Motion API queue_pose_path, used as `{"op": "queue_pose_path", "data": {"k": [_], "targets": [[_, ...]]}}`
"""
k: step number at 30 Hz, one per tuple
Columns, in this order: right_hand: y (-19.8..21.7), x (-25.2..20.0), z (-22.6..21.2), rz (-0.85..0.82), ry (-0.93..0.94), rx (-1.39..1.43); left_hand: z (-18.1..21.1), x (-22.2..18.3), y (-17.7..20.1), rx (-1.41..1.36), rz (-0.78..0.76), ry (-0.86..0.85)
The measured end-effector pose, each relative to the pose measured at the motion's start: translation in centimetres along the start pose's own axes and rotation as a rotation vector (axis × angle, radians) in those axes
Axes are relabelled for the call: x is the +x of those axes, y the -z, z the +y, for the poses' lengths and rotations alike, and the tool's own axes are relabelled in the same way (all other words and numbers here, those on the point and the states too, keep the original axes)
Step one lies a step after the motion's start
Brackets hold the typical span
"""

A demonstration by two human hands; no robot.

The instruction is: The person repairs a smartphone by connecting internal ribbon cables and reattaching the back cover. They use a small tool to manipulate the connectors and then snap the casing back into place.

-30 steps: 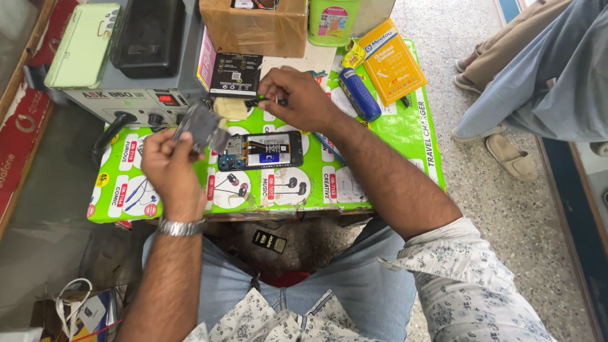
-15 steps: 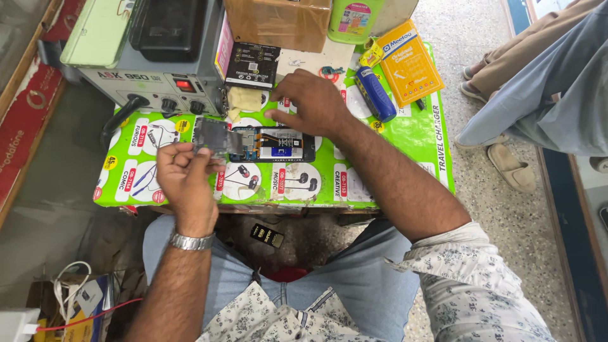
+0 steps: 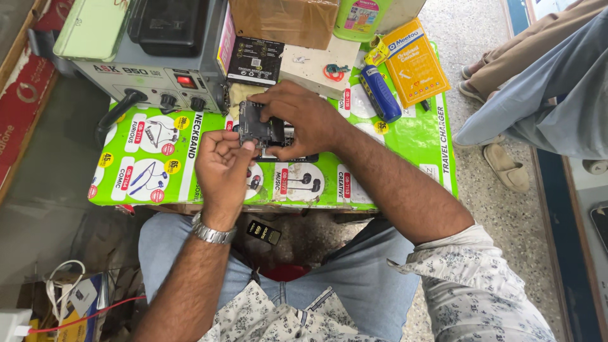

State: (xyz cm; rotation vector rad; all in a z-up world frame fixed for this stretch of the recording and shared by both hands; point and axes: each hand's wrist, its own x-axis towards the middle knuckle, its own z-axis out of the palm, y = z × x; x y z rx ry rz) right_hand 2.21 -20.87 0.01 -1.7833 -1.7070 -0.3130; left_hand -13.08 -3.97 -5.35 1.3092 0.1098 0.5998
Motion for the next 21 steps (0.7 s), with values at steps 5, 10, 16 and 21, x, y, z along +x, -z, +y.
{"op": "queue_pose_path", "data": {"k": [5, 10, 16, 21], "targets": [[0.2, 0.3, -0.3, -0.061, -0.076, -0.051, 2.6, 0.5, 3.9, 0.58, -0.02, -0.242], [-0.4, 0.7, -1.2, -0.142, -0.098, -0.057, 2.3, 1.3, 6.0, 0.898, 0.006, -0.496], [-1.6, 2.5, -2.1, -0.265, -0.161, -0.085, 1.9, 0.9, 6.9, 0.798, -0.014, -0.479], [-2.0, 4.2, -2.3, -0.409, -0.246, -0.015, 2.4, 1.4, 6.7, 0.886, -0.07, -0.513]]}}
